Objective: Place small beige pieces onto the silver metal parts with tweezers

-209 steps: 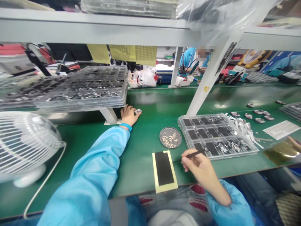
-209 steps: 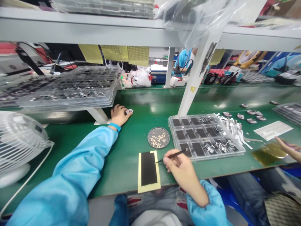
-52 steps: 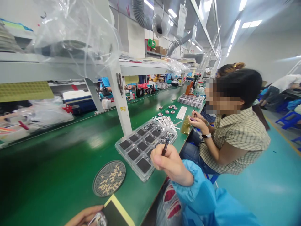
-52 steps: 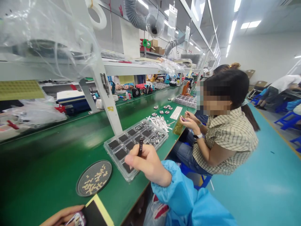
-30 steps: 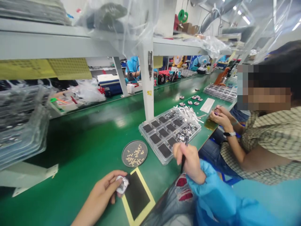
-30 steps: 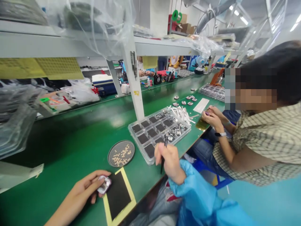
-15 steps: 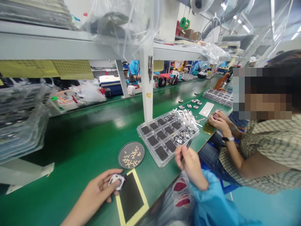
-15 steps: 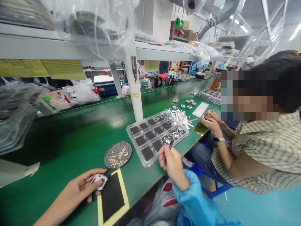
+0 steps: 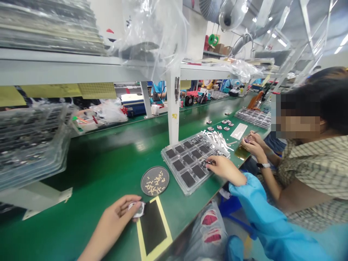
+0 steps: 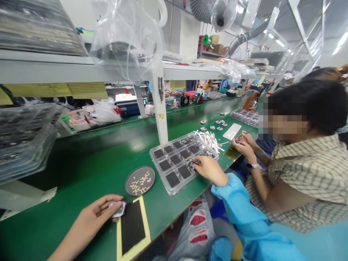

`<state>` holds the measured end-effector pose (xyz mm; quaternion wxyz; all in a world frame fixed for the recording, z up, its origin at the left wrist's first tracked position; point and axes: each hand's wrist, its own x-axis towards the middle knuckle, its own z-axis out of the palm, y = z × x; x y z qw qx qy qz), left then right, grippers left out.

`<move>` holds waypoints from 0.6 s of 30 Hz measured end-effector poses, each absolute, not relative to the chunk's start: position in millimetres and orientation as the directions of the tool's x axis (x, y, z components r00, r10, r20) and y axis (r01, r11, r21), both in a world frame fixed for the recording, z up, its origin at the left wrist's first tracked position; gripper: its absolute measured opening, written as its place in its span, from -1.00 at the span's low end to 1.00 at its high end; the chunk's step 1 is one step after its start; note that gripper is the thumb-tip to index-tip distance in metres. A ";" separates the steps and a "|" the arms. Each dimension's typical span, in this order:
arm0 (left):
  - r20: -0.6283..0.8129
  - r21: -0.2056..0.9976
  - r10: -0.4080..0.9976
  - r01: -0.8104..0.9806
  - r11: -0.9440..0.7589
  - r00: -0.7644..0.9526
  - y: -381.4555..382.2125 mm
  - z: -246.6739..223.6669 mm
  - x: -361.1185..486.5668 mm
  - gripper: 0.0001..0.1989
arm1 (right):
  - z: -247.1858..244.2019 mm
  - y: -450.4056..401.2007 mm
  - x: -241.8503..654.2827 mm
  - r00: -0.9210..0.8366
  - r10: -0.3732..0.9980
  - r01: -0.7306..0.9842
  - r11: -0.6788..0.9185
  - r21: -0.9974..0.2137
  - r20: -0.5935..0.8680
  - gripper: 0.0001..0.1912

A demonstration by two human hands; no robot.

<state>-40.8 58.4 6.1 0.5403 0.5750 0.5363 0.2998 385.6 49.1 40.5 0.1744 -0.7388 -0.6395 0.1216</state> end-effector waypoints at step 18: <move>-0.327 0.883 0.925 0.410 0.227 0.192 60.8 -7.8 -47.2 -0.15 | 66.0 38.4 376.0 0.125 0.982 0.879 -0.043 -0.474 0.142 -0.96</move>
